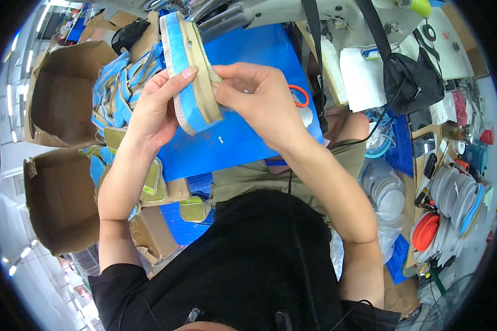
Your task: The person threads a sewing machine with blue thread, cuts the thread, and then repeatedly handles small blue and green fabric masks. They pick up masks, open and close zippers, and inspect the seams and interior lining before placing them back on the table.
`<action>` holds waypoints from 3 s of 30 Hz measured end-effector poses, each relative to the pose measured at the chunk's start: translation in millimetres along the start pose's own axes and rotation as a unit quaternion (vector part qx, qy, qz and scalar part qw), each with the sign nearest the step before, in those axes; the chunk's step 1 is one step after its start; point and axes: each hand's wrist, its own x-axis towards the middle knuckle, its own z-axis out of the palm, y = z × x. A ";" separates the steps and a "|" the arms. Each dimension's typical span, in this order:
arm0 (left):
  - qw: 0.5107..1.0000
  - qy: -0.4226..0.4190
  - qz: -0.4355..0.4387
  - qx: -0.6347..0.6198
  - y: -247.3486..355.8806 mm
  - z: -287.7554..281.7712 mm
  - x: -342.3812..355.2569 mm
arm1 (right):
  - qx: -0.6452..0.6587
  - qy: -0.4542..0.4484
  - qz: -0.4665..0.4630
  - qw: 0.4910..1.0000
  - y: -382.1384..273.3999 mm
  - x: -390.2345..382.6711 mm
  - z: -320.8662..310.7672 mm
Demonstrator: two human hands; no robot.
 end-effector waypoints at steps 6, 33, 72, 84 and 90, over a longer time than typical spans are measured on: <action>0.999 0.021 0.010 0.028 -2.9 9.6 10.3 | -0.011 0.010 -0.017 1.000 8.2 -8.0 -3.1; 0.999 0.034 -0.011 -0.013 27.1 -1.6 45.3 | 0.012 0.034 -0.023 0.999 2.8 27.4 12.1; 0.998 -0.006 0.027 0.052 43.6 -25.7 55.6 | -0.230 0.107 -0.255 0.933 18.1 69.6 11.7; 0.984 -0.018 0.121 0.132 35.8 -18.8 53.1 | -0.286 0.114 -0.316 0.898 27.4 77.4 11.7; 0.984 -0.021 0.130 0.123 29.5 -20.7 59.6 | -0.282 0.119 -0.320 0.897 35.9 78.4 10.0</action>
